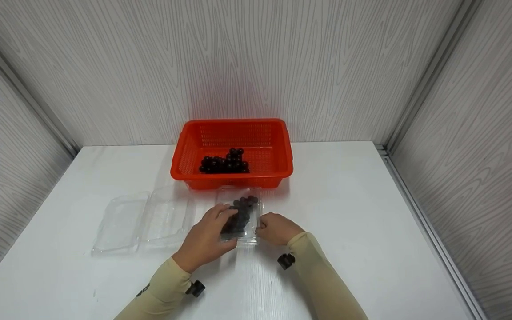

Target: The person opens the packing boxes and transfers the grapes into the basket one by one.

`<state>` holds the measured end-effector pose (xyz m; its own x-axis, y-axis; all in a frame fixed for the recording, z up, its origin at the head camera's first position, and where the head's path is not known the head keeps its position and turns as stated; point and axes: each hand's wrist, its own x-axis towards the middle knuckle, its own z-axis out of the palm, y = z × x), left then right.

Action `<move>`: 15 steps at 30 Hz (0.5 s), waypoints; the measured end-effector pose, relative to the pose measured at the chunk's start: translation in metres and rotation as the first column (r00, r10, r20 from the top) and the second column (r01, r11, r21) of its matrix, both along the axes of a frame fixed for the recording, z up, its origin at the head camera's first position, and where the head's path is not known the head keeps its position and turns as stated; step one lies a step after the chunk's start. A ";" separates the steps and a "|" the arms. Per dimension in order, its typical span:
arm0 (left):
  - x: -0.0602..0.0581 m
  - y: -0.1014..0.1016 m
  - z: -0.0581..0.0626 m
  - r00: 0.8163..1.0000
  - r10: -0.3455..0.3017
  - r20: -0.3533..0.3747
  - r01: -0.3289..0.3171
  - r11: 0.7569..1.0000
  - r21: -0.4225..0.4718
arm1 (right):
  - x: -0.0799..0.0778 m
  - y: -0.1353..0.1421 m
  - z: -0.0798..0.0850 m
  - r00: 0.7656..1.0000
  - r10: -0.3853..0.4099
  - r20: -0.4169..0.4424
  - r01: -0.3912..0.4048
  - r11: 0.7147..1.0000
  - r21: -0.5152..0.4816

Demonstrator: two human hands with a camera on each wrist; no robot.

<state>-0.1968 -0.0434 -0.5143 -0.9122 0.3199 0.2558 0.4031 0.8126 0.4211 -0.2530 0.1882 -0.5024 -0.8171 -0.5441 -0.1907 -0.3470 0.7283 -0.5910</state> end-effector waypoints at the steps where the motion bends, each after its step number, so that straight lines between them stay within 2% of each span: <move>1: 0.000 0.000 0.000 1.000 0.000 -0.003 0.000 1.000 -0.001 | 0.000 0.000 0.000 1.000 -0.002 0.004 0.002 1.000 0.001; 8: 0.000 0.000 -0.002 0.999 -0.002 -0.033 0.001 1.000 -0.011 | 0.000 -0.002 0.001 0.999 -0.025 0.026 0.025 1.000 0.013; 15: 0.003 0.003 -0.001 0.998 -0.007 -0.055 0.003 0.997 -0.074 | 0.001 -0.002 0.000 0.999 -0.038 0.014 0.037 0.999 0.039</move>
<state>-0.1940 -0.0407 -0.5151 -0.8955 0.3448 0.2814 0.4286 0.8385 0.3364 -0.2520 0.1860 -0.5024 -0.8336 -0.5053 -0.2233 -0.3107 0.7630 -0.5668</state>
